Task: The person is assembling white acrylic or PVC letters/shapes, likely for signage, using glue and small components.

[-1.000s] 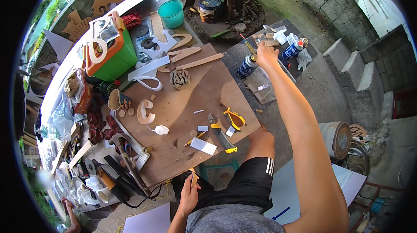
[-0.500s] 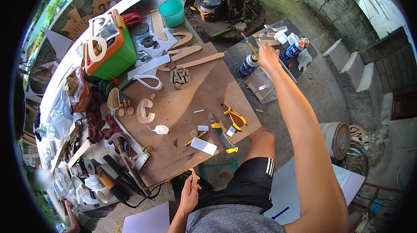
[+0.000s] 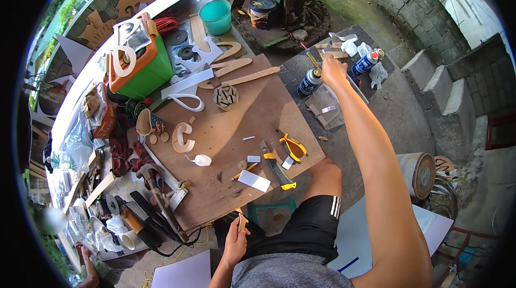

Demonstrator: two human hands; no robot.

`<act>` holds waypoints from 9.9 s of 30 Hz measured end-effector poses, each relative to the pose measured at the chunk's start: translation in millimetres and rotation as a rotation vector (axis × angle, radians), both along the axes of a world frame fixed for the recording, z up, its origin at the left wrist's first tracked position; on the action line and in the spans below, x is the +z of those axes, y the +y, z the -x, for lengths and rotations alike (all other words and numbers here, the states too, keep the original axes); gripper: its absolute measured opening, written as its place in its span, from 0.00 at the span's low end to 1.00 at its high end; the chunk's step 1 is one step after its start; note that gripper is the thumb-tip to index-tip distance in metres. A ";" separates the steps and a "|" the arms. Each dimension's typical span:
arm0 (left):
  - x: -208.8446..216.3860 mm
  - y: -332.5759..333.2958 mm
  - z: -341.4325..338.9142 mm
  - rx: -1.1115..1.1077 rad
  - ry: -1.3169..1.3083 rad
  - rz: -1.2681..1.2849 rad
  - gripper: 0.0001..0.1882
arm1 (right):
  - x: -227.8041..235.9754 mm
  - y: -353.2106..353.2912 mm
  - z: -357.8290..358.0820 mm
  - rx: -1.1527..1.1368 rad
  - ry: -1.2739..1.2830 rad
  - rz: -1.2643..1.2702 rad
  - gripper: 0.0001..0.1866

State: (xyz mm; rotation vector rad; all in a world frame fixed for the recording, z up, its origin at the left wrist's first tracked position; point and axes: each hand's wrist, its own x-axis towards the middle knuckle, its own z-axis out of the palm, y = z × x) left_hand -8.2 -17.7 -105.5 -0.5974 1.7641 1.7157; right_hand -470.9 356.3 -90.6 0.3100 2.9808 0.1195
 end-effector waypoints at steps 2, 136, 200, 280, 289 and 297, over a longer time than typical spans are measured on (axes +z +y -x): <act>2.9 -0.9 1.3 -0.005 0.000 0.020 0.26 | 1.1 -3.5 -0.2 -0.002 0.001 0.008 0.21; 154.2 38.0 9.3 0.287 0.463 -0.211 0.25 | 143.8 -165.6 -450.4 0.902 0.390 1.112 0.12; 135.7 31.3 21.6 0.459 0.361 -0.391 0.27 | 110.8 -184.0 -465.0 0.650 0.091 1.236 0.14; 143.0 35.3 5.9 0.350 0.529 -0.539 0.31 | 103.3 -173.5 -464.7 0.288 -0.208 1.626 0.09; 150.9 40.1 -1.2 0.272 0.630 -0.430 0.30 | 104.4 -172.3 -467.5 0.363 -0.064 1.590 0.09; 154.4 41.0 -5.0 0.206 0.684 -0.373 0.29 | 103.8 -170.0 -466.3 0.432 -0.040 1.547 0.11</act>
